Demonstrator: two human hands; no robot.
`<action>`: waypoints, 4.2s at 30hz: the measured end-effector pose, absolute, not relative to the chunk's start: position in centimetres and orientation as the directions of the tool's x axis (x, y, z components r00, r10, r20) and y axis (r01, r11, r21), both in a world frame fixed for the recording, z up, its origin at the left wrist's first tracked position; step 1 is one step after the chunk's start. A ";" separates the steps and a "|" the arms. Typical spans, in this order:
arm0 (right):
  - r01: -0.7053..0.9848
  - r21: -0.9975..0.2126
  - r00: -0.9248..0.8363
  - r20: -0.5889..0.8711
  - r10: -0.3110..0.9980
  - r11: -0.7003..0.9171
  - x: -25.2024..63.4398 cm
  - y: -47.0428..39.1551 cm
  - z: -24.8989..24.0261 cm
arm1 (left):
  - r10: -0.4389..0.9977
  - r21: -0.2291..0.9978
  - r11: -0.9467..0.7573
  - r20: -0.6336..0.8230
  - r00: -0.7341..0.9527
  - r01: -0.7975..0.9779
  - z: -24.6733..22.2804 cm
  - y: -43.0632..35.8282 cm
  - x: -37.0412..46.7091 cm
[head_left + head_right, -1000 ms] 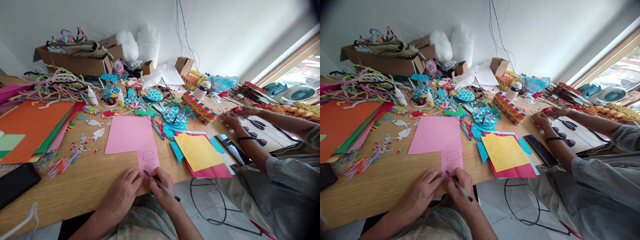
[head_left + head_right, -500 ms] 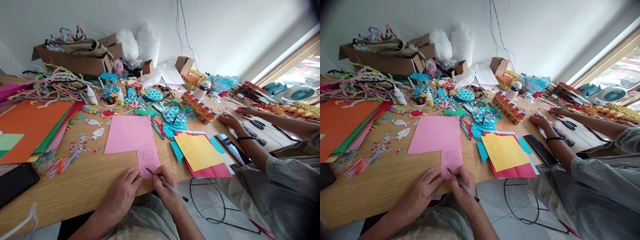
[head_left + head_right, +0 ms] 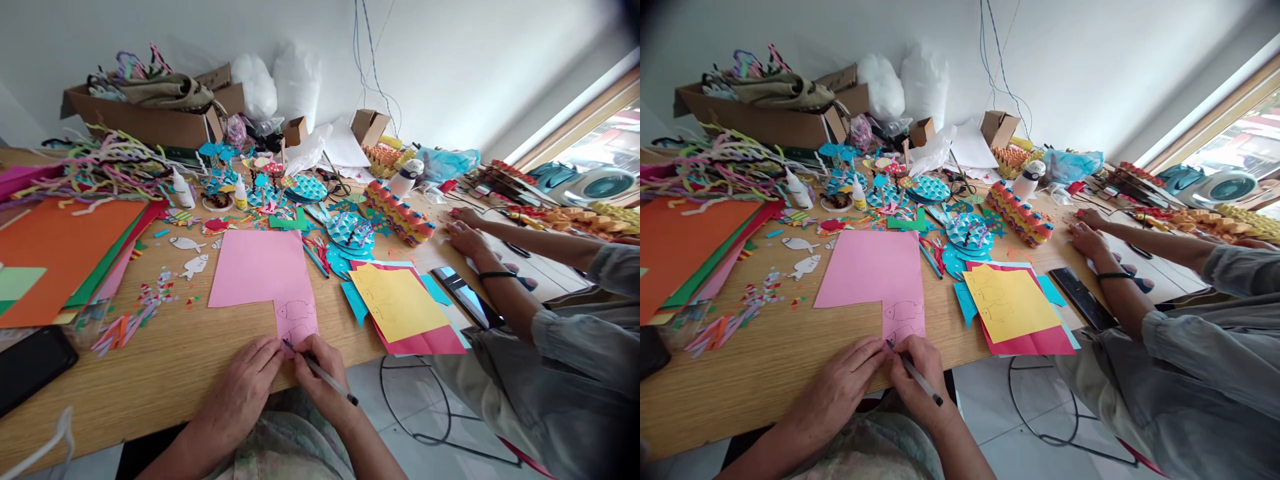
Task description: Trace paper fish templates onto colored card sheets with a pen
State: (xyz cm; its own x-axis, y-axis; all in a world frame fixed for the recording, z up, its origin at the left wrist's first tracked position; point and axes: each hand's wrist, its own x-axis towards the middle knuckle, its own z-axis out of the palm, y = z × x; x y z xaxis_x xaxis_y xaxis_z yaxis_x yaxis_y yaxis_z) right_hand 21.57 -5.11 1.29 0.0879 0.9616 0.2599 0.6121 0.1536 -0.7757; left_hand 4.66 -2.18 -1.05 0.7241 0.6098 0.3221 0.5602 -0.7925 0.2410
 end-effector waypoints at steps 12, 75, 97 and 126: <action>0.654 -0.739 0.180 0.357 0.916 0.159 23.2 -5.6 3.9 | 0.585 0.224 -0.811 0.341 0.736 0.540 -0.4 -2.2 4.8; 0.630 -0.763 0.083 0.256 0.963 0.148 21.6 -5.1 1.0 | 0.610 0.260 -0.792 0.326 0.722 0.552 0.1 -2.3 5.1; 0.633 -0.758 0.083 0.268 0.960 0.157 21.5 -5.2 1.0 | 0.626 0.289 -0.779 0.320 0.711 0.556 -0.3 -2.3 5.0; 0.613 -0.776 0.102 0.261 0.960 0.146 21.5 -5.1 0.8 | 0.634 0.329 -0.771 0.303 0.712 0.546 -0.2 -2.3 4.9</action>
